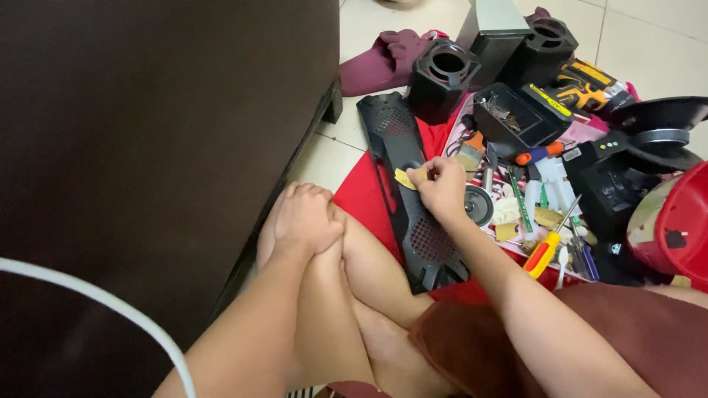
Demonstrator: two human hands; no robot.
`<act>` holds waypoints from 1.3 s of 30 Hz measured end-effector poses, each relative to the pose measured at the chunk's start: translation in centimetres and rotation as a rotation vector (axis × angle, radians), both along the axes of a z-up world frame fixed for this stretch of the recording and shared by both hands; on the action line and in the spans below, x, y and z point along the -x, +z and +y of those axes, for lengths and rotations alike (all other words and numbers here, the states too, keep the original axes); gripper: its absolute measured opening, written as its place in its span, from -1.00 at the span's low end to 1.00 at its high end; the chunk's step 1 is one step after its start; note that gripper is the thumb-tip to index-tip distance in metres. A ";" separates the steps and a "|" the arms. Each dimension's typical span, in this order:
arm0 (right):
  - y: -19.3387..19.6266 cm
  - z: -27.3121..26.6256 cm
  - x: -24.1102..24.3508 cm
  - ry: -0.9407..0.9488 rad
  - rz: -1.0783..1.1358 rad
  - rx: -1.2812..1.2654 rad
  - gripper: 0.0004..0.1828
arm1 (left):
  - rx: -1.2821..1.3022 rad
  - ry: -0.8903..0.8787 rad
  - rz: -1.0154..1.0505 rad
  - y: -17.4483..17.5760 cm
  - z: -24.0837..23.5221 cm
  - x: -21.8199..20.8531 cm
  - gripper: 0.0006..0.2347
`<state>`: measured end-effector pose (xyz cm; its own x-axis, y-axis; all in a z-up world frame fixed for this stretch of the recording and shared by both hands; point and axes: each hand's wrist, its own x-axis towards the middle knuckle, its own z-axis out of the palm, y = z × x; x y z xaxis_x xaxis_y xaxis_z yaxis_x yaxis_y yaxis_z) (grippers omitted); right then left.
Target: The person sits on the floor and uses a yellow sponge to wipe the surface of a black electronic device. They rotate the device to clean different sides and vents, occasionally using a screwdriver to assist with the cleaning process.
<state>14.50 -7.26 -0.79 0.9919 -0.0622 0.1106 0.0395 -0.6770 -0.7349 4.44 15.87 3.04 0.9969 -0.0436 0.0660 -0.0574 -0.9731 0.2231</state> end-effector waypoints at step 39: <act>4.7 0.0 13.8 0.333 -0.280 0.574 -0.35 | 0.036 0.119 0.048 0.3 -1.1 -0.6 -0.76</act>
